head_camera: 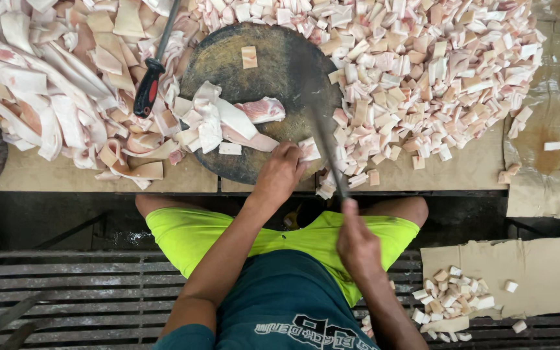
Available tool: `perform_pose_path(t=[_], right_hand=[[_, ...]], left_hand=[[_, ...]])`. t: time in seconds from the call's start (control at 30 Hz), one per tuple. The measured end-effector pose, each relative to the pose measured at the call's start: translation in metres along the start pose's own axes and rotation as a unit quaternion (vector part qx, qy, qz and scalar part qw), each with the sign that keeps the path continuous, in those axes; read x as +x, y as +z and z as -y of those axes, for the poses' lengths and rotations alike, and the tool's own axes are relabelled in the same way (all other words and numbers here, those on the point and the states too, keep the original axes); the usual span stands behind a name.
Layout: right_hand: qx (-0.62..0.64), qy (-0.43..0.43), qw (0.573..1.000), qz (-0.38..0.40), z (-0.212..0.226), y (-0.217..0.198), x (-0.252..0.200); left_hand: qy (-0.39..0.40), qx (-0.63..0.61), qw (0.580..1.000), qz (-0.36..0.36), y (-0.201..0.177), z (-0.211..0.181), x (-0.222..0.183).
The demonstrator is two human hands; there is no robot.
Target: The person chops long strips of pork skin into small square pieces using a large blade on a wooden chopping block. The person also sharpens the blade using a sharpening rod.
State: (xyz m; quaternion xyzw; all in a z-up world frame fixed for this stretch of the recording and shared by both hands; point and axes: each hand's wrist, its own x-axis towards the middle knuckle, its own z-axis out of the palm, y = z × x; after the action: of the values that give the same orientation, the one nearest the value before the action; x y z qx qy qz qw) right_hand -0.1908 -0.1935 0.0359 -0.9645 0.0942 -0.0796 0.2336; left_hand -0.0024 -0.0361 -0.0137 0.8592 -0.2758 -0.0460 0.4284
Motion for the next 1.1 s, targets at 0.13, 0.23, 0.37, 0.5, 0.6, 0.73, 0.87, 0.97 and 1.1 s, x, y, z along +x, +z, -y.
perform_pose_path(t=[0.13,0.23,0.37,0.5,0.6,0.73,0.87,0.97,1.1], right_hand=[[0.024,-0.029,0.999,-0.004,0.002,0.005,0.014],[0.081,0.006,0.996,-0.024,-0.002,-0.010,0.005],[0.108,0.064,0.992,0.013,-0.009,-0.024,-0.016],[0.113,-0.021,0.992,0.057,-0.014,-0.021,-0.032],[0.039,-0.080,0.996,0.020,-0.030,-0.014,-0.005],[-0.183,-0.033,0.982,0.015,-0.076,-0.018,0.054],[-0.023,-0.029,0.997,-0.063,-0.106,-0.028,0.092],[0.148,0.077,0.983,-0.078,-0.101,-0.033,0.083],[0.425,0.139,0.889,-0.098,-0.083,-0.022,0.063]], left_hand=[[0.024,0.064,0.998,0.006,0.007,0.003,0.009],[-0.006,0.059,0.998,0.038,0.000,-0.001,0.002],[-0.022,0.038,0.999,-0.032,-0.045,0.007,0.012],[0.035,0.158,0.982,-0.101,-0.109,0.049,0.039],[0.013,0.227,0.974,-0.015,-0.114,0.068,0.068],[-0.103,0.269,0.946,0.148,-0.096,0.074,0.098],[-0.147,0.292,0.917,0.229,-0.091,0.075,0.121],[-0.134,0.253,0.926,0.246,-0.089,0.084,0.125],[-0.144,0.029,0.974,0.169,-0.102,0.095,0.124]])
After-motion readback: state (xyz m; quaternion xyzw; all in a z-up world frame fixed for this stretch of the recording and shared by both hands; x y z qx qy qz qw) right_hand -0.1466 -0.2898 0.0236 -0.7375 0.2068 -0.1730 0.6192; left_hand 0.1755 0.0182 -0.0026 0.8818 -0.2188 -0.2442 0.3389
